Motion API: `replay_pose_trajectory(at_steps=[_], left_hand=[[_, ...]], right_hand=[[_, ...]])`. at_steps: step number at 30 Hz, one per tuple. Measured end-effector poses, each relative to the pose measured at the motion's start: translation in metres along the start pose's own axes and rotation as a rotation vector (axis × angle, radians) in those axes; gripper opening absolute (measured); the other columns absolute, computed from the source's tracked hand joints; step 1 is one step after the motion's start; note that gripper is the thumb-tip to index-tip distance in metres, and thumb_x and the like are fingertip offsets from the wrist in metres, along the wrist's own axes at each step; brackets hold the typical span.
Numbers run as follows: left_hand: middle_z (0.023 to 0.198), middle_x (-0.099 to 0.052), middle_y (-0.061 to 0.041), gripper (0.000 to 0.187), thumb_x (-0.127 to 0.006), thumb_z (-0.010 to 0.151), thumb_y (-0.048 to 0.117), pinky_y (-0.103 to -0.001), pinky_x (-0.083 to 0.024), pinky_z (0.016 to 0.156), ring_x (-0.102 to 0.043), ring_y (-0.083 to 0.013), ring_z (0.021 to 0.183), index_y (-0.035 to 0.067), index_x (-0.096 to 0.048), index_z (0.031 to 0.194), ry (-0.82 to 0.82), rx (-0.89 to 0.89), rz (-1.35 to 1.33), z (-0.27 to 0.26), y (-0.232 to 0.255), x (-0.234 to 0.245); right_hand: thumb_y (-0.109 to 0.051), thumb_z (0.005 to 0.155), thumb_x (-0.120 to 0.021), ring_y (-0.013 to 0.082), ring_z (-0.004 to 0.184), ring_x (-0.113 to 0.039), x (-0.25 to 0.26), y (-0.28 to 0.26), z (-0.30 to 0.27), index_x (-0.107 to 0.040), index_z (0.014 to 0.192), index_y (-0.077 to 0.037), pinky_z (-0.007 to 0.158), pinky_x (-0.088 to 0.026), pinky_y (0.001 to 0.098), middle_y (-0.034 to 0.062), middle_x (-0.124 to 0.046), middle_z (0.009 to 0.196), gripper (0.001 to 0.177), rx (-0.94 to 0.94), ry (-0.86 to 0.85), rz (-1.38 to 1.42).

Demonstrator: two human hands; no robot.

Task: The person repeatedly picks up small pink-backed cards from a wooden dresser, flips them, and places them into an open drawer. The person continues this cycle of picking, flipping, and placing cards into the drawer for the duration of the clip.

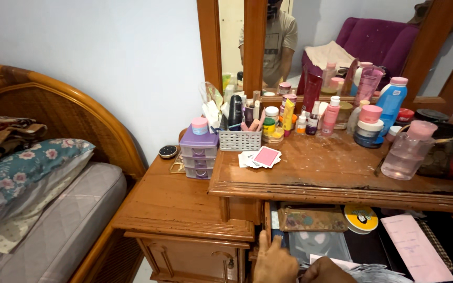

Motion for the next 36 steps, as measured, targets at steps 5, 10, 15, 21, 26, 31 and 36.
replay_pose_trajectory(at_steps=[5, 10, 15, 21, 26, 31, 36], left_hand=[[0.088, -0.077, -0.019, 0.023, -0.069, 0.1, 0.016, -0.074, 0.002, 0.122, -0.048, -0.0404, 0.14, 0.002, -0.078, 0.084, 0.18, -0.035, 0.017, 0.001, -0.004, -0.027], [0.09, -0.076, -0.019, 0.023, -0.071, 0.097, 0.019, -0.072, -0.002, 0.12, -0.045, -0.0399, 0.142, 0.003, -0.08, 0.082, 0.153, -0.026, -0.031, 0.004, -0.002, -0.022], [0.101, -0.07, -0.023, 0.023, -0.08, 0.079, 0.015, -0.06, -0.037, 0.107, -0.06, -0.0391, 0.121, 0.001, -0.075, 0.096, 0.198, 0.061, -0.149, -0.01, 0.009, 0.03], [0.11, -0.073, -0.027, 0.031, -0.071, 0.075, 0.011, -0.041, -0.057, 0.092, -0.073, -0.0357, 0.109, -0.004, -0.072, 0.102, 0.379, 0.419, -0.952, -0.006, 0.031, 0.055], [0.119, -0.074, -0.019, 0.045, -0.071, 0.076, 0.011, -0.037, -0.053, 0.098, -0.071, -0.0292, 0.115, 0.001, -0.065, 0.119, 0.434, 0.784, -1.538, 0.022, 0.049, 0.048], [0.123, -0.072, -0.016, 0.052, -0.064, 0.076, 0.005, -0.035, -0.051, 0.102, -0.069, -0.0278, 0.12, 0.002, -0.063, 0.127, 0.579, 0.897, -1.697, 0.047, 0.047, 0.027], [0.126, -0.071, -0.017, 0.055, -0.059, 0.077, -0.002, -0.036, -0.05, 0.104, -0.069, -0.0293, 0.121, 0.002, -0.057, 0.132, 0.626, 0.896, -1.864, 0.064, 0.041, 0.011]], right_hand=[[-0.015, 0.074, -0.096, 0.0127, 0.081, -0.077, -0.006, 0.022, 0.009, -0.07, 0.091, -0.003, 0.08, -0.061, 0.0258, 0.0084, -0.081, 0.078, 0.033, -0.048, 0.172, -0.04], [-0.018, 0.073, -0.093, 0.0154, 0.08, -0.076, -0.001, -0.001, -0.004, -0.073, 0.086, -0.004, 0.081, -0.06, 0.0286, 0.0094, -0.08, 0.077, 0.028, -0.051, 0.252, -0.126], [-0.022, 0.074, -0.085, 0.0229, 0.074, -0.075, 0.041, -0.069, -0.058, -0.08, 0.075, -0.001, 0.078, -0.06, 0.0374, 0.0141, -0.08, 0.074, 0.021, -0.133, 0.3, -0.112], [-0.036, 0.074, -0.088, 0.0334, 0.088, -0.076, 0.102, -0.095, -0.084, -0.081, 0.089, 0.0, 0.085, -0.059, 0.0436, 0.0202, -0.079, 0.091, 0.04, -0.293, 0.718, -0.117], [-0.033, 0.073, -0.088, 0.0362, 0.102, -0.077, 0.115, -0.055, -0.054, -0.077, 0.112, 0.001, 0.091, -0.057, 0.0453, 0.0235, -0.079, 0.107, 0.053, -0.179, 0.836, 0.009], [-0.031, 0.077, -0.085, 0.0339, 0.105, -0.073, 0.113, -0.044, -0.04, -0.076, 0.122, -0.009, 0.093, -0.055, 0.0431, 0.0206, -0.077, 0.111, 0.05, -0.181, 0.877, -0.04], [-0.029, 0.078, -0.083, 0.0233, 0.095, -0.079, 0.103, -0.049, -0.034, -0.079, 0.116, -0.01, 0.091, -0.057, 0.0353, 0.0088, -0.084, 0.098, 0.043, -0.182, 0.833, 0.137]])
Point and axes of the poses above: each hand's wrist, its own z-axis towards the middle knuckle, its own x-axis out of the back of the hand, y = z × x, the point moved 2 cm from there along z, towards the middle knuckle
